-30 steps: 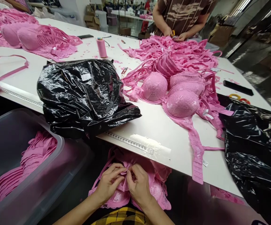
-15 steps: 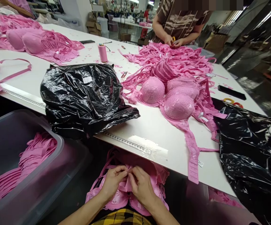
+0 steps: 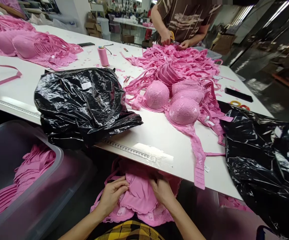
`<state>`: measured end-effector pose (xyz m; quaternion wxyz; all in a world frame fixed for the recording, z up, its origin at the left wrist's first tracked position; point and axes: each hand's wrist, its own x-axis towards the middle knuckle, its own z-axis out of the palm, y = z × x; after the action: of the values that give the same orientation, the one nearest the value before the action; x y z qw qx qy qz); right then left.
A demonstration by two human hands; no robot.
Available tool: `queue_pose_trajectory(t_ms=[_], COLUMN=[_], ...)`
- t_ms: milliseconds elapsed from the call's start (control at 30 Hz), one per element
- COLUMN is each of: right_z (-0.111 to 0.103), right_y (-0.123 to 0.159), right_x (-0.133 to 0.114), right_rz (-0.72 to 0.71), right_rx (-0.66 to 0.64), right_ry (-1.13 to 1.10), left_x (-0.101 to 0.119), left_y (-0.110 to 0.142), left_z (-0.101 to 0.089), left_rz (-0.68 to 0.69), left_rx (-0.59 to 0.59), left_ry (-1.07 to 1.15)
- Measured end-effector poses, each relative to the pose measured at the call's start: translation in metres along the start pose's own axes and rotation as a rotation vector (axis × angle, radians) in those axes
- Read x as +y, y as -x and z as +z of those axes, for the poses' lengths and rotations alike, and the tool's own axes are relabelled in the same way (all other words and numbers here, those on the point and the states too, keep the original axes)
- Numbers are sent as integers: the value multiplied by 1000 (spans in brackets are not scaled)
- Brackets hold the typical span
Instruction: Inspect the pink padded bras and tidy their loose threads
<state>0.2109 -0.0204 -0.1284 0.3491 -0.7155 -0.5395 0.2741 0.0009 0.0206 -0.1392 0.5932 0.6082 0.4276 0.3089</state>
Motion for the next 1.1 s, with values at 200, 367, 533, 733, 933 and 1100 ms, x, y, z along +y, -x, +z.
queue_pose_trajectory(t_ms=[200,367,533,733,933,1100], right_z=[1,14,28,34,21,25], right_y=[7,16,25,32,33,39], right_x=[-9,-17,-30,-32,-33,-53], right_rz=[161,263,281,292,-124,-459], right_rx=[-116,25,-47,6,168,154], right_ry=[-124,-270,-568,-526,-34,269], left_x=[4,12,16,18,13,14], left_y=[2,6,4,7,9,11], left_z=[3,4,2,3,2,4], left_rz=[-147,-228,-230,-336,-288,-158], left_rx=[88,157,166,81,223,311], left_ry=[47,134,176,280,218,139])
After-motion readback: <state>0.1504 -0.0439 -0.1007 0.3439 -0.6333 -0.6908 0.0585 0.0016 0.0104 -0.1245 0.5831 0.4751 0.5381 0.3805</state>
